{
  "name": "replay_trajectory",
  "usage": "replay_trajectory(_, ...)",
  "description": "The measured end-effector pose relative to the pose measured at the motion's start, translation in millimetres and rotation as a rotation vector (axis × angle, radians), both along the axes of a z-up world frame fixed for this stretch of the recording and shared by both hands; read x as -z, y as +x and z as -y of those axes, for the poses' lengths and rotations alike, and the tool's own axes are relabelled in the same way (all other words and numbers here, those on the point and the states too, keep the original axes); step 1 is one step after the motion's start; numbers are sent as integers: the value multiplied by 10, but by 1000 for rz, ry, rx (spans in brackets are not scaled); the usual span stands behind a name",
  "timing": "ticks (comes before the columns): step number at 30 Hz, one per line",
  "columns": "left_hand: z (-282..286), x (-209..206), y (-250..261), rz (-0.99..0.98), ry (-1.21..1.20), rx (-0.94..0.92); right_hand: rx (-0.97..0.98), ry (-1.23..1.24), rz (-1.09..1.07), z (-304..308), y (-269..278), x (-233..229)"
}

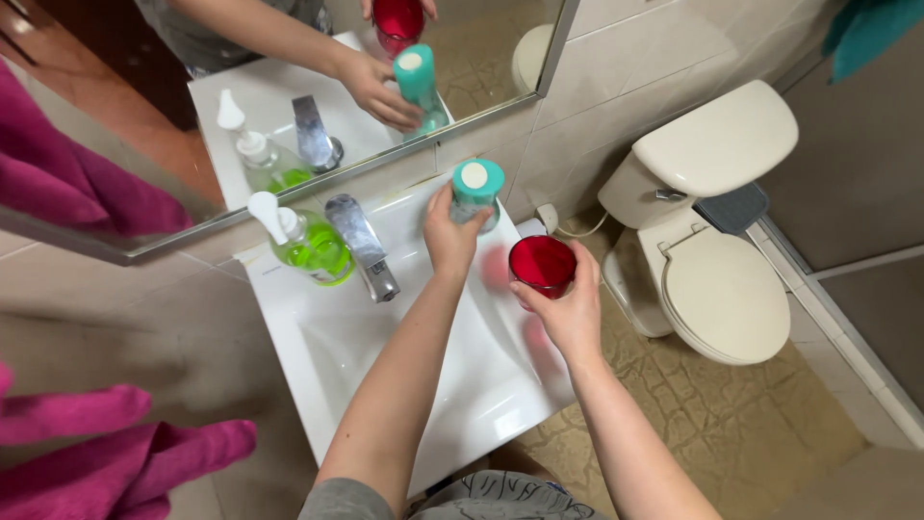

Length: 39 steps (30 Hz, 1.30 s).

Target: Moving various items from a dining table to a bathroom and organizing them, then rearranging items on the table.

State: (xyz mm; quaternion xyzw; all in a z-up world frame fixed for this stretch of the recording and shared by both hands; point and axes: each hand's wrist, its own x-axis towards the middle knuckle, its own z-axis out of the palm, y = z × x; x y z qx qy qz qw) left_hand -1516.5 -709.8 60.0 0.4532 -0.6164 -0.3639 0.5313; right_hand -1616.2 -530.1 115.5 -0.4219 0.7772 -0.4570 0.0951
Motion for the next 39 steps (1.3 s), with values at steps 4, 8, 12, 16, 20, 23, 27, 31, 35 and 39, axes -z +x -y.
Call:
replay_trajectory(4,257,216,-105,-6,-11,-71,-62,25,-18,136,-83,0)
replay_trajectory(8,342,176,-79,-24,-23,-52,-165,27,-5,274,-85,-21)
replay_trajectory(12,279,205,34,-14,-32,-44,-324,41,10,411,-43,28)
replay_trajectory(16,-161,369,277,-209,195,-109,-431,74,11,632,126,48)
replay_trajectory(20,-598,748,360,-621,429,-163,-560,36,11,949,342,230)
replay_trajectory(23,-721,779,371,-680,539,-178,-629,-2,-58,1243,482,422)
replay_trajectory(27,-725,487,450,-671,664,-153,-647,-19,-69,1577,639,573)
replay_trajectory(31,-634,435,494,-648,645,-136,-621,35,-33,1760,734,585)
replay_trajectory(35,-591,506,472,-607,596,-140,-614,21,-19,1827,754,657)
replay_trajectory(39,-598,558,447,-589,560,-146,-674,-197,-165,1667,710,643)
